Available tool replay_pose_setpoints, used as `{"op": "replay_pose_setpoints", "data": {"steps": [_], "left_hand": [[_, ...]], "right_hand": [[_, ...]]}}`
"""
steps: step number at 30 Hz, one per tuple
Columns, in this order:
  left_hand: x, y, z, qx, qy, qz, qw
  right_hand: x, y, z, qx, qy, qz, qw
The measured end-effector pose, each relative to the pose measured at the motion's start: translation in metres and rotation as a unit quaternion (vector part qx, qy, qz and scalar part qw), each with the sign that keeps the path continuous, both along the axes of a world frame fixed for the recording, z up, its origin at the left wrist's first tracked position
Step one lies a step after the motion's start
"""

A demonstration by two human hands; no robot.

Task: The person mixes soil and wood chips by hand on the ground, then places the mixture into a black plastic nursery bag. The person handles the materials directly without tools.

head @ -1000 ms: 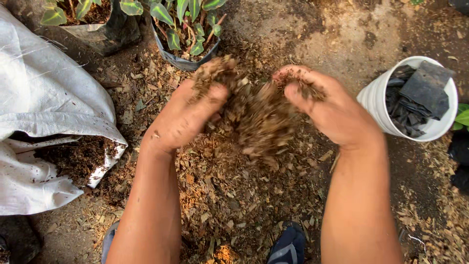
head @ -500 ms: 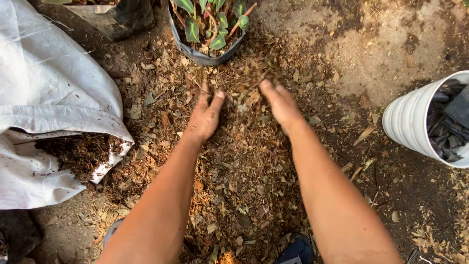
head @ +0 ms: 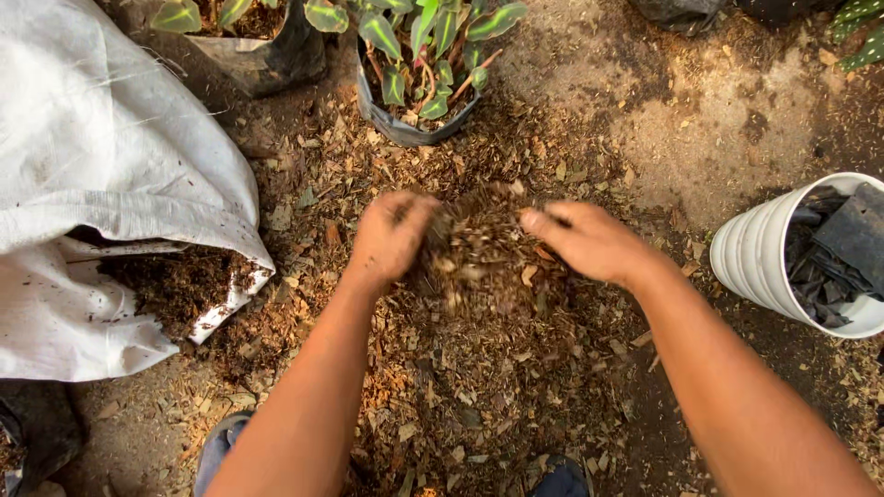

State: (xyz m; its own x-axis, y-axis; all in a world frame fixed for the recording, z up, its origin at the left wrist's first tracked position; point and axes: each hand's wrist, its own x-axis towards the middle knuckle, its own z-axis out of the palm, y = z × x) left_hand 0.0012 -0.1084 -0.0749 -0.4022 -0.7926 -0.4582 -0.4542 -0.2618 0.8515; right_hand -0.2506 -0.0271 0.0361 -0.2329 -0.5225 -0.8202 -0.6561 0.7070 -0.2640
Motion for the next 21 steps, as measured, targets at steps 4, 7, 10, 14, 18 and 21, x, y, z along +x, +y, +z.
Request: {"op": "replay_pose_setpoints", "data": {"steps": [4,7,10,14,18,21], "left_hand": [[0.017,-0.051,-0.03,-0.136,-0.178,0.039,0.974],[0.012,-0.068,-0.051,-0.075,-0.229,0.004,0.971],[0.006,-0.061,-0.064,-0.022,-0.224,-0.029,0.974],[-0.009,-0.037,-0.06,-0.017,-0.16,-0.063,0.985],[-0.016,-0.022,-0.037,0.024,-0.087,0.007,0.996],[-0.008,-0.012,-0.014,0.046,-0.003,0.042,0.998]], "right_hand": [[-0.002,-0.042,-0.024,-0.095,0.004,-0.13,0.987],[0.001,-0.085,-0.047,-0.107,0.04,-0.16,0.981],[0.027,-0.116,-0.079,-0.072,0.019,-0.191,0.979],[0.057,-0.119,-0.1,-0.099,0.05,0.013,0.994],[0.069,-0.083,-0.079,-0.105,0.012,0.1,0.989],[0.08,-0.049,-0.05,-0.14,0.042,0.139,0.98]]}}
